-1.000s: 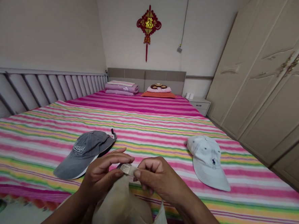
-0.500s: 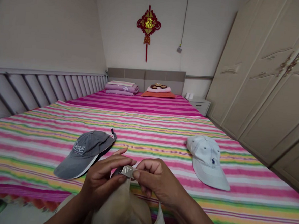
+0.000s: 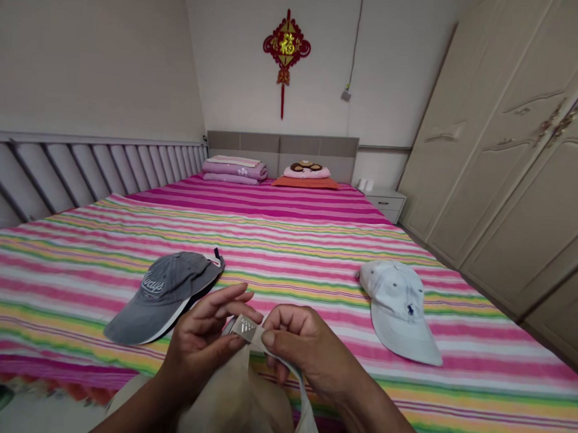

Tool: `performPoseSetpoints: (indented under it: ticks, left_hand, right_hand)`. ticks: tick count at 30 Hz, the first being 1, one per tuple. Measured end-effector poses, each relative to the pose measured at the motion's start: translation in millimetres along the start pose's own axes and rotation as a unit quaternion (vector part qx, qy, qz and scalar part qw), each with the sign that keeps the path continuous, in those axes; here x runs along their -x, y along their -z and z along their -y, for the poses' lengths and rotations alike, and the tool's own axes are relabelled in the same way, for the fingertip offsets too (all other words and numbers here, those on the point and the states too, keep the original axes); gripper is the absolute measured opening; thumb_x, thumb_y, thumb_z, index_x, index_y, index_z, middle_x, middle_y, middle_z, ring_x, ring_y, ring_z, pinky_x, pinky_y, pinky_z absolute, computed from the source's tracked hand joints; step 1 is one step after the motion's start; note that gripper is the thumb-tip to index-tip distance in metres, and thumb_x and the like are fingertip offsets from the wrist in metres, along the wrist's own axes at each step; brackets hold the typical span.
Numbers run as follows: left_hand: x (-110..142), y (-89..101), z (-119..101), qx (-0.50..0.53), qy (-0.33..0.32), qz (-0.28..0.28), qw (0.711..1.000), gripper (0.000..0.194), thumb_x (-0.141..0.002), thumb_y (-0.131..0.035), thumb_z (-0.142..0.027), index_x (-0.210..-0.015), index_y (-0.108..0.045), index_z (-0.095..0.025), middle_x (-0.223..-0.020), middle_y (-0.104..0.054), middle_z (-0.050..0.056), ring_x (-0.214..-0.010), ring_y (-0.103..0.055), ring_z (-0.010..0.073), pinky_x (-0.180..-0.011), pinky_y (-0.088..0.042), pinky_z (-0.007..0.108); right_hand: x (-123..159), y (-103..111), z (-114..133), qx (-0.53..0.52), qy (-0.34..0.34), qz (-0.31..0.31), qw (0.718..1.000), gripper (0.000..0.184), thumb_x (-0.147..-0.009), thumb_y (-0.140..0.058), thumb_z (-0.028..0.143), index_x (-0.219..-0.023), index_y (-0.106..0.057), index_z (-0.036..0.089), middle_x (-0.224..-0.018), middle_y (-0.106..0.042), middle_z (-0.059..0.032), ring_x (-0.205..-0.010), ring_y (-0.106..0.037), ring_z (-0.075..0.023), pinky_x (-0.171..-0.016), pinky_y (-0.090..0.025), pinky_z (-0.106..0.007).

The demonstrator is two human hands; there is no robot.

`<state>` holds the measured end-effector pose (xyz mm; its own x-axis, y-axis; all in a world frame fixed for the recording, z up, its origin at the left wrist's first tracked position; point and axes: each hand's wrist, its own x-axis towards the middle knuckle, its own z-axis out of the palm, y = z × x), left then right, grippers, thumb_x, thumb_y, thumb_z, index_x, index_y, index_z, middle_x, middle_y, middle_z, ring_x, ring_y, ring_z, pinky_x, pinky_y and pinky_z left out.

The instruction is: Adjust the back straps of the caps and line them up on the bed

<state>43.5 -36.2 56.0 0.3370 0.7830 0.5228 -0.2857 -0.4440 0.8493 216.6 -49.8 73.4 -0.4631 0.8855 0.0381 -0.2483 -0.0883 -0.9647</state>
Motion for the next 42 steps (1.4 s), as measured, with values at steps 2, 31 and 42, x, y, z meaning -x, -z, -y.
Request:
performPoseSetpoints:
  ticks: [2,31,42]
  left_hand:
    - [-0.8,-2.6,-0.6,0.019,0.013,0.001,1.000,0.052,-0.072,-0.063,-0.014,-0.120,-0.046,-0.027,-0.093,-0.068,0.003,-0.080,-0.062,0.0132,-0.073,-0.045,0.024]
    - [0.2,8.0,3.7,0.040,0.062,-0.024,0.997,0.023,-0.063,-0.070,-0.014,-0.083,-0.063,-0.021,-0.086,-0.071,0.003,-0.110,-0.052,0.0189,-0.091,-0.040,0.030]
    - [-12.0,15.7,-17.0,-0.070,0.090,0.089,0.989,0.030,-0.059,-0.073,-0.024,-0.084,-0.055,-0.018,-0.095,-0.066,0.007,-0.088,-0.058,0.0188,-0.081,-0.041,0.032]
  right_hand:
    - [-1.0,-3.0,-0.8,-0.016,0.003,-0.003,1.000,0.024,-0.069,-0.065,0.034,-0.065,-0.052,0.014,-0.045,-0.050,0.0047,-0.036,-0.041,-0.0045,-0.035,-0.030,-0.015]
    - [-1.9,-6.3,2.9,-0.073,-0.076,0.005,0.994,0.027,-0.066,-0.069,0.034,-0.063,-0.057,0.010,-0.046,-0.059,-0.0009,-0.032,-0.049,-0.0056,-0.031,-0.035,-0.012]
    - [-2.0,-3.2,2.9,-0.032,-0.063,0.012,0.997,0.028,-0.066,-0.069,0.035,-0.063,-0.057,0.010,-0.046,-0.057,0.0012,-0.032,-0.043,-0.0022,-0.031,-0.028,-0.011]
